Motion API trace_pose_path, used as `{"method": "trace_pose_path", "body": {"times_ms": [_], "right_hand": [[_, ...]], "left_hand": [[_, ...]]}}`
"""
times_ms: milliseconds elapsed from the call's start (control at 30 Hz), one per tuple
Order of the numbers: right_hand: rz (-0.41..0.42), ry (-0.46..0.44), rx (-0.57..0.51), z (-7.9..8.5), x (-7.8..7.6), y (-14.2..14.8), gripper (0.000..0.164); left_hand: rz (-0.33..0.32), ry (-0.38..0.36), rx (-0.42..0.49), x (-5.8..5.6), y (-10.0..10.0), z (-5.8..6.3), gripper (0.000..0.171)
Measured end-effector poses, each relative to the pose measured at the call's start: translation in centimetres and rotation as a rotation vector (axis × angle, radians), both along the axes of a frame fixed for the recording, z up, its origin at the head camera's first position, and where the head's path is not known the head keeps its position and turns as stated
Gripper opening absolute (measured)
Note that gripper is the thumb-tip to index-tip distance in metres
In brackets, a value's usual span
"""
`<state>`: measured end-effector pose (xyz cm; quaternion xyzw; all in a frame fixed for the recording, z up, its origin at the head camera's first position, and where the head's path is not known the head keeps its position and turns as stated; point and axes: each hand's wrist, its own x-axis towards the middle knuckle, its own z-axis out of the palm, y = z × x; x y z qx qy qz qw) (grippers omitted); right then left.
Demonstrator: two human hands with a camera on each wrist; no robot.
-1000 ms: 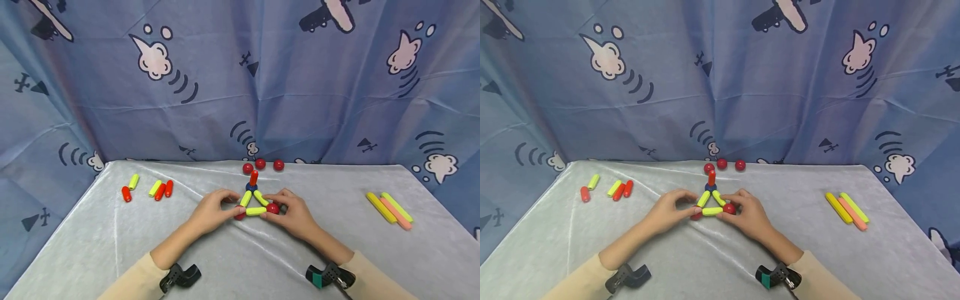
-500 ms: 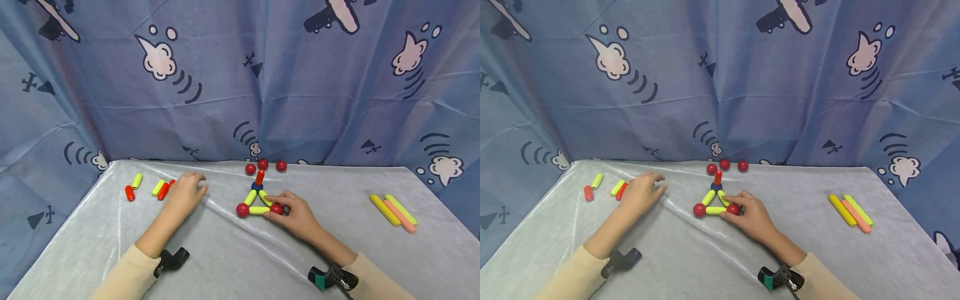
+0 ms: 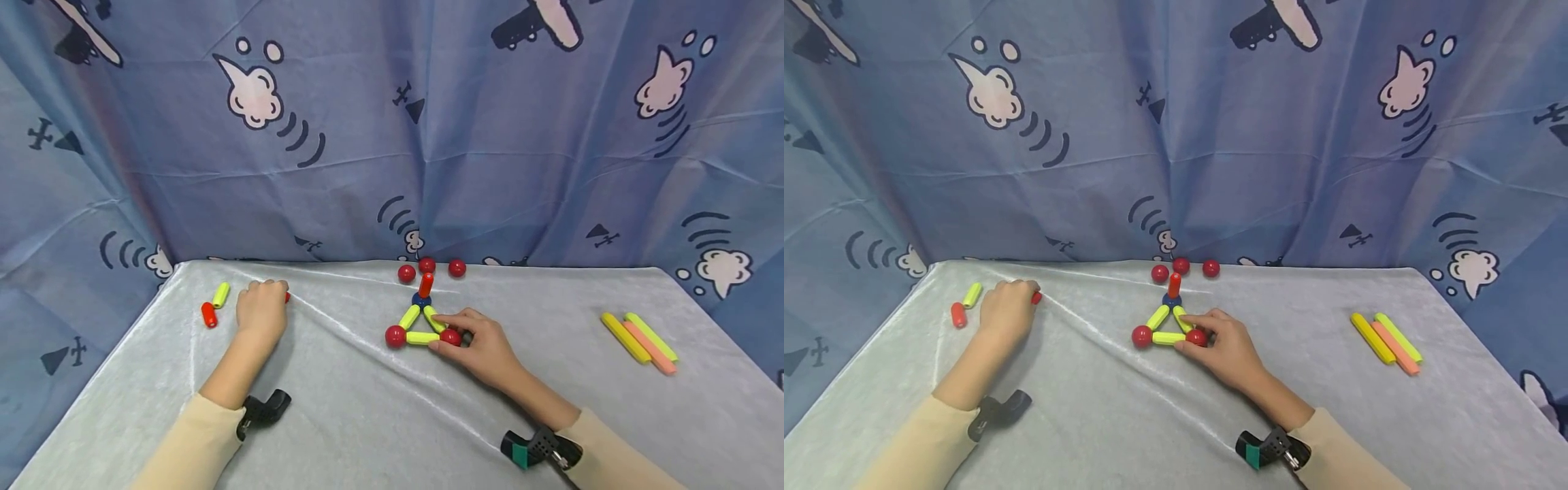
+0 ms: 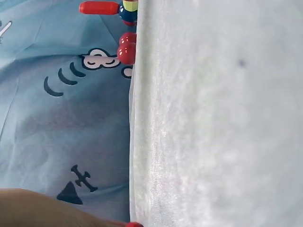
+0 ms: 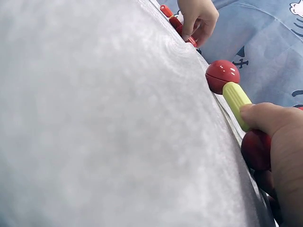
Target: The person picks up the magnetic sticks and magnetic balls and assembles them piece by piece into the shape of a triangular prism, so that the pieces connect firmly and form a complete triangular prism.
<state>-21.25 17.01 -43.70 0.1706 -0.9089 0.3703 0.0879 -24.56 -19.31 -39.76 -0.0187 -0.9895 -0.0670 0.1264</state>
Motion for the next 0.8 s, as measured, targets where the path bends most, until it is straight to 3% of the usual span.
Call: {"method": "trace_pose_path", "body": {"times_ms": [133,233,367,567,667,800], "right_hand": [[0.003,-0.008,0.001,0.0,0.0,0.0,0.043],[0.004,-0.009,0.003,0.1,0.0,-0.1,0.042],[0.003,-0.008,0.009,0.2,-0.1,-0.2,0.042],[0.005,-0.008,0.023,0.3,-0.1,-0.1,0.041],[0.014,-0.005,0.029,0.3,-0.1,-0.1,0.041],[0.044,-0.01,0.048,0.2,-0.1,0.0,0.044]], "left_hand": [[-0.086,0.107,0.075,-0.3,-0.1,-0.4,0.018],[-0.188,0.13,0.217,-0.7,0.3,-0.5,0.025],[-0.314,0.041,0.527,-0.4,2.5,0.2,0.033],[-0.448,-0.056,0.957,1.2,7.2,1.1,0.036],[-0.506,-0.079,1.097,2.0,8.8,0.8,0.035],[-0.513,-0.112,1.154,2.4,9.9,-0.1,0.033]]}}
